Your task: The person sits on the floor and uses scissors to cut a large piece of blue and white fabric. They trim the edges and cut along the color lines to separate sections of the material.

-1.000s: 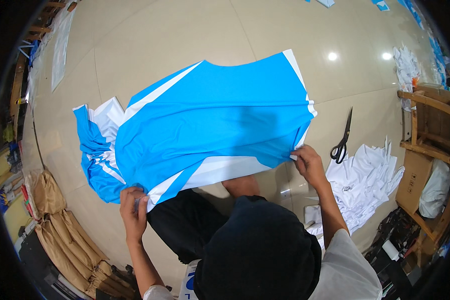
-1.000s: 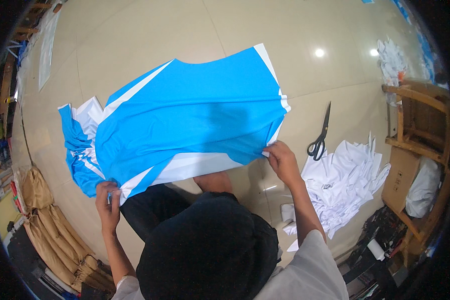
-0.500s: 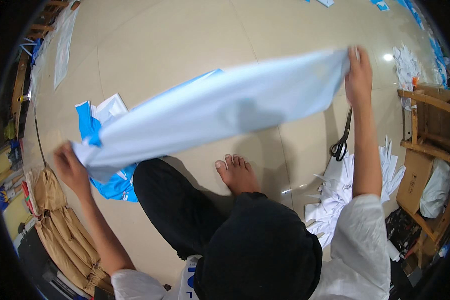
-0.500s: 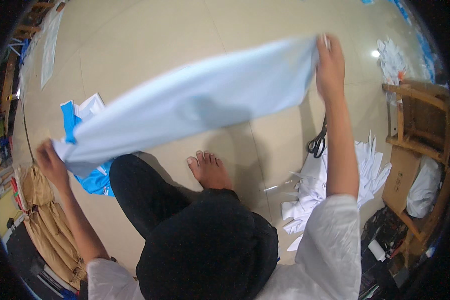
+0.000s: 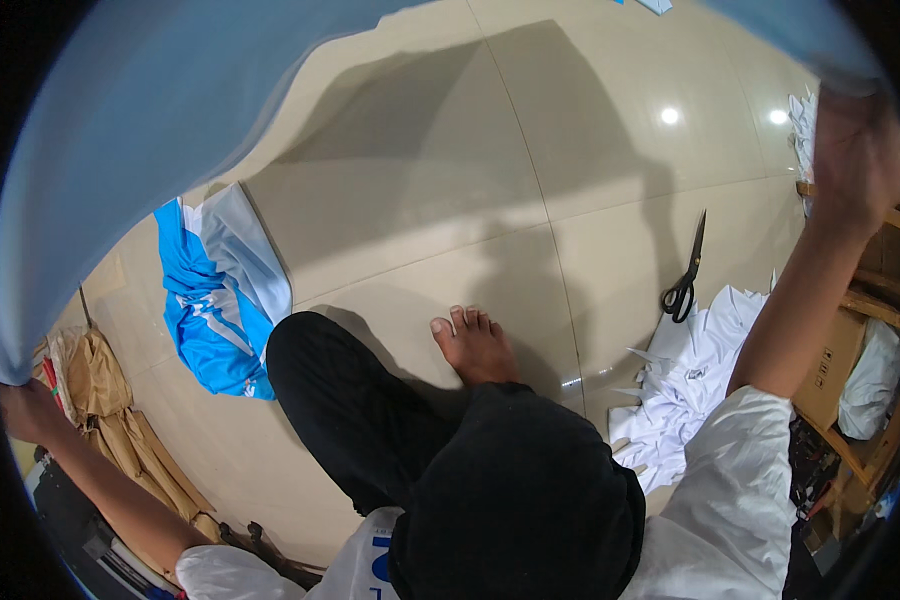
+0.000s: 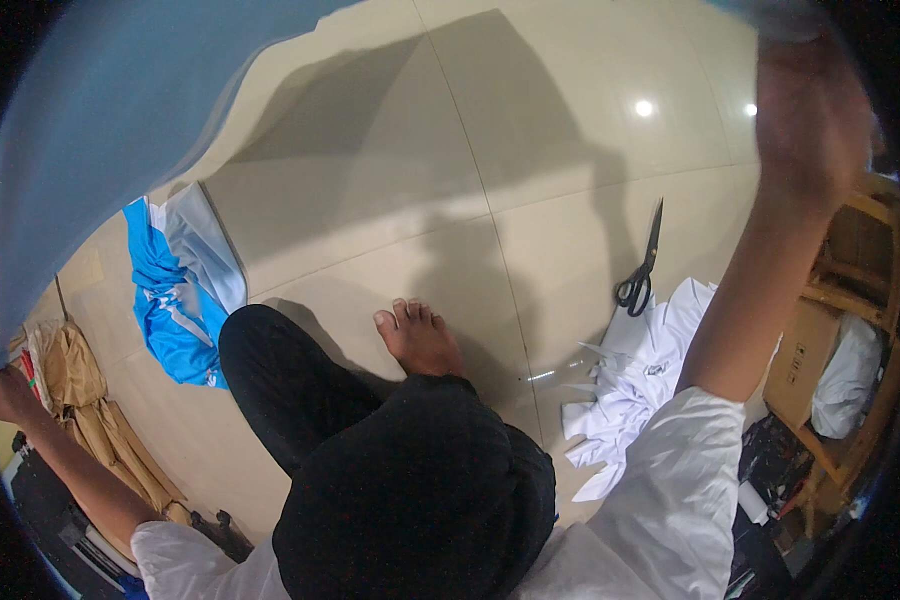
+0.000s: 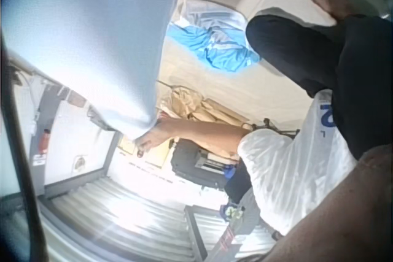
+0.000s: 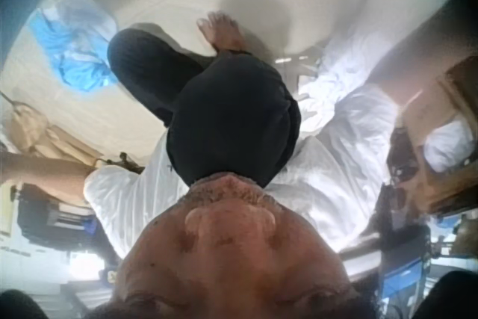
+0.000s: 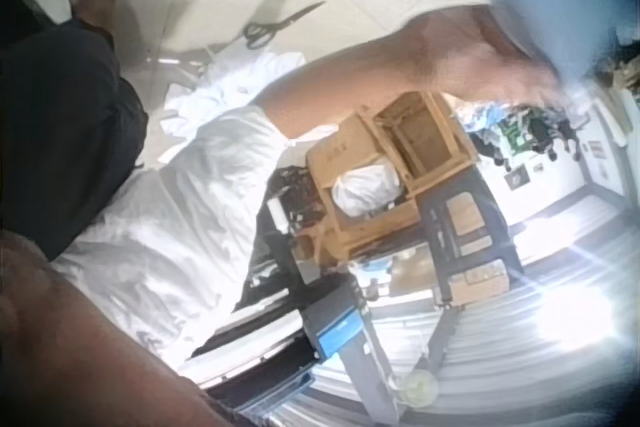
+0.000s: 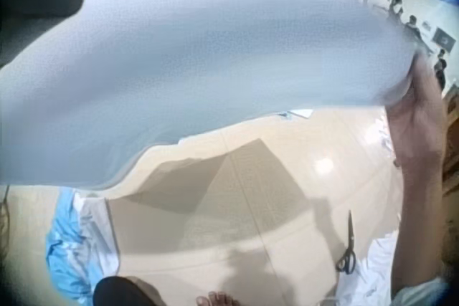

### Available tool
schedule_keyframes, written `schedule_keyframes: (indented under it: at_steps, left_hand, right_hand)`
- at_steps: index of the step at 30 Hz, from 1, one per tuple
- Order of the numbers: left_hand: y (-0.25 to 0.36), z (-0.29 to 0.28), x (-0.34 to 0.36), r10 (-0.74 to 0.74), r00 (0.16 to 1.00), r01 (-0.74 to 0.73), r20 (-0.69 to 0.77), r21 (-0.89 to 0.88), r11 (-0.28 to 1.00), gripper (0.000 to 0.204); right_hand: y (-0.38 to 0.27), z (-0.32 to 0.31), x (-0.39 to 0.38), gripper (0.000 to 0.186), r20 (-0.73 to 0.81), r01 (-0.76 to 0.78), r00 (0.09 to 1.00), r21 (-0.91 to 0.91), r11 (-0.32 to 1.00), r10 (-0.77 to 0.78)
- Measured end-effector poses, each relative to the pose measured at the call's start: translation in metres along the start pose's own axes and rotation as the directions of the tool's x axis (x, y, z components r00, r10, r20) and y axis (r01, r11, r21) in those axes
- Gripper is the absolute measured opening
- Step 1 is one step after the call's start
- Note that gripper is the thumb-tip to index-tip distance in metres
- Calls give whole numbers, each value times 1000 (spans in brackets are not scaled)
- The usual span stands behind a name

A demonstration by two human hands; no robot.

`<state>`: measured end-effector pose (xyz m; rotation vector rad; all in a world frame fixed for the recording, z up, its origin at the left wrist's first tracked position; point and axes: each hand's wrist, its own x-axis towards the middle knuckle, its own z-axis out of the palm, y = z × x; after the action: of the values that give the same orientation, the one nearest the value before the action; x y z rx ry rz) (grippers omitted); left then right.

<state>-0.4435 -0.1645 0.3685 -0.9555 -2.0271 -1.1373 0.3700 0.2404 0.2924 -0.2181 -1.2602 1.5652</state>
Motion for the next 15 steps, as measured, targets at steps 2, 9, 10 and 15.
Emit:
schedule_keyframes:
  at_steps: [2, 9, 10, 15]
  left_hand:
    - [4, -14, -15, -28, 999, 28, 35, 5, 1000, 41]
    - [-4, 18, -110, -261, 931, 306, 256, -154, 940, 41]
    - [-3, 25, -123, -304, 908, 371, 289, -217, 903, 40]
    - [-47, 34, -160, -234, 863, 398, 447, -316, 861, 34]
  right_hand:
    - [50, -10, -38, 34, -207, 30, 974, -259, 965, -86]
    - [126, -1, -98, 23, -329, -121, 944, -396, 910, -18]
    - [134, -3, -106, 22, -337, -146, 941, -414, 898, -2]
    - [169, -15, -144, 18, -357, -275, 930, -527, 804, 84]
